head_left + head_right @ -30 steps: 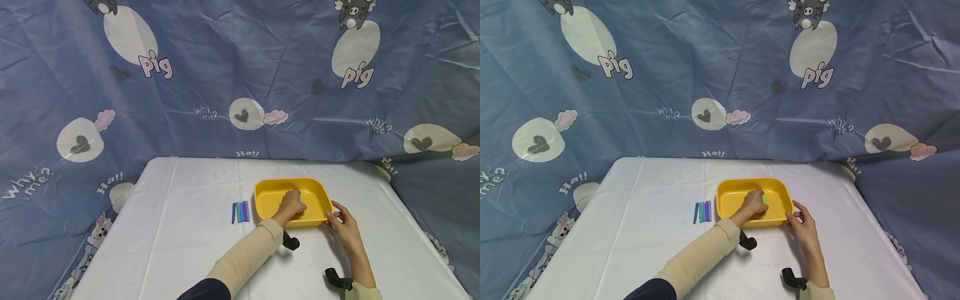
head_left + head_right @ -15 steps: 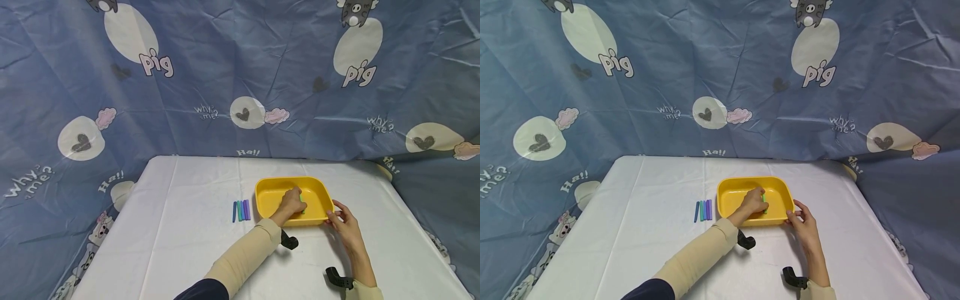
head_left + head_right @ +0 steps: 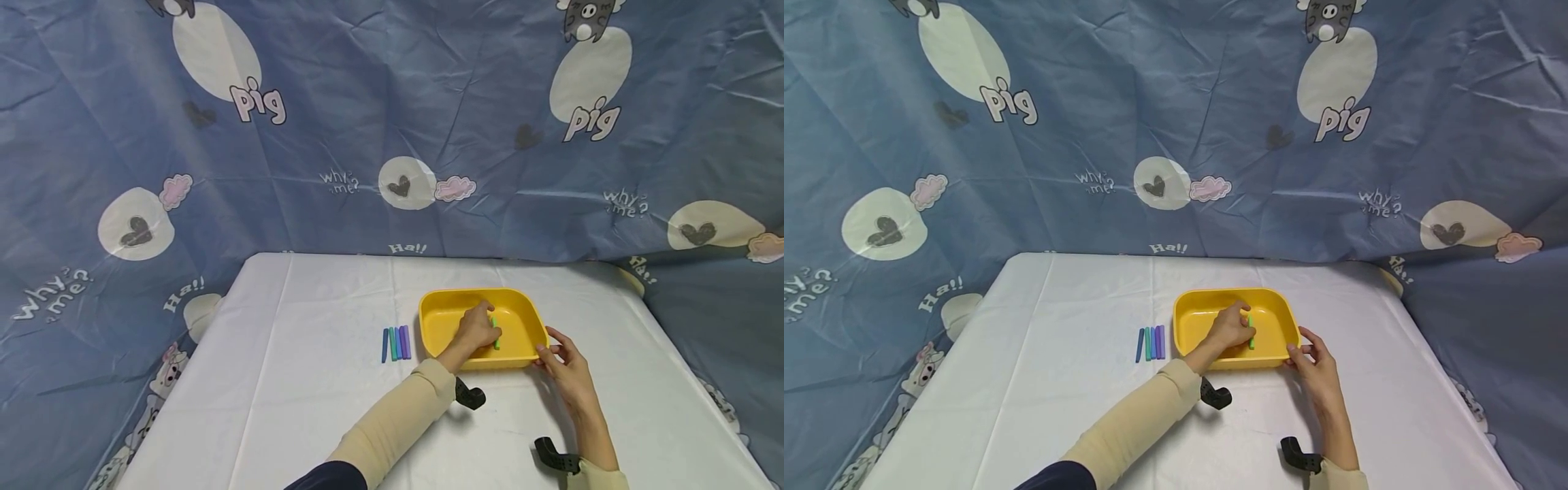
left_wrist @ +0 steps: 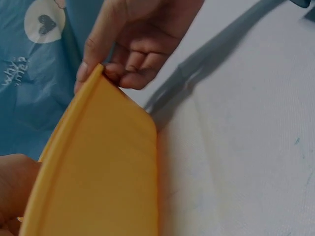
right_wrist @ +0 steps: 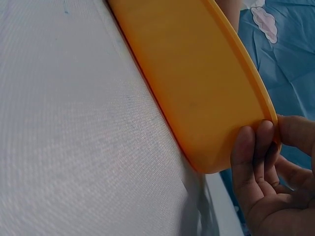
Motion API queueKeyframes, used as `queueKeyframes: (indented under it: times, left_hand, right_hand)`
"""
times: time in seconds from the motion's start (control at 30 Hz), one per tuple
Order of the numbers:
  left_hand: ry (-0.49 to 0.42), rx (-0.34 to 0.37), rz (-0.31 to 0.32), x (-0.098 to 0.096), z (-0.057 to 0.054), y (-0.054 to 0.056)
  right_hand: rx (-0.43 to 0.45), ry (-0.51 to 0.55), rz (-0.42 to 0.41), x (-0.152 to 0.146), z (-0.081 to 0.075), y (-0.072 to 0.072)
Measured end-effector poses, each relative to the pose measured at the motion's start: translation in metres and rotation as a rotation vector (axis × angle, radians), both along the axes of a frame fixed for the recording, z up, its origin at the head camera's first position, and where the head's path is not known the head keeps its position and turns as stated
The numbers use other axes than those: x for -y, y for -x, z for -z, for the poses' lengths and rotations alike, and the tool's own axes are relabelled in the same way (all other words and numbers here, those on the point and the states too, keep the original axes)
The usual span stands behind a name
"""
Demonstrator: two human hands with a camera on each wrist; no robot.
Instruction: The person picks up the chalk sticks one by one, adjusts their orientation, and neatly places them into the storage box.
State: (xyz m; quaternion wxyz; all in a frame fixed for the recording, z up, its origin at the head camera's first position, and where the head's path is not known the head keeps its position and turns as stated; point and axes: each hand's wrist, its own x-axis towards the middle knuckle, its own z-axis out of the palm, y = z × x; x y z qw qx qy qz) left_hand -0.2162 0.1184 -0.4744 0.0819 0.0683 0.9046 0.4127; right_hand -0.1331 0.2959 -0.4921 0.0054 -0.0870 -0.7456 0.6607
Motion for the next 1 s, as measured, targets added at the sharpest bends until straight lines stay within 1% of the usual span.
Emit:
queueKeyframes:
  times: [0.27, 0.4, 0.57, 0.63, 0.7, 0.8, 0.9, 1.0]
  left_hand:
    - [-0.088, -0.058, 0.011, 0.007, -0.019, 0.001]
    - [-0.125, -0.064, 0.009, 0.01, -0.021, -0.001]
    - [-0.2, -0.036, 0.011, 0.016, -0.022, -0.009]
    - [-0.229, -0.034, 0.015, 0.019, -0.023, -0.013]
    - [-0.244, -0.046, 0.02, 0.022, -0.025, -0.015]
    - [-0.258, -0.058, 0.025, 0.024, -0.027, -0.016]
    - [-0.269, -0.049, 0.029, 0.025, -0.03, -0.015]
    - [-0.272, -0.032, 0.015, 0.026, -0.031, -0.014]
  right_hand:
    - [-0.046, 0.014, -0.007, 0.0, -0.002, 0.005]
    - [-0.055, 0.027, -0.01, -0.001, 0.0, 0.003]
    - [-0.039, 0.019, -0.02, -0.002, 0.005, -0.003]
    - [-0.039, 0.017, -0.025, -0.002, 0.005, -0.004]
    - [-0.042, 0.013, -0.029, -0.001, 0.005, -0.005]
    - [-0.046, 0.017, -0.031, -0.001, 0.005, -0.004]
    - [-0.047, 0.006, -0.027, -0.001, 0.004, -0.003]
    - [-0.049, 0.01, -0.03, -0.001, 0.003, -0.002]
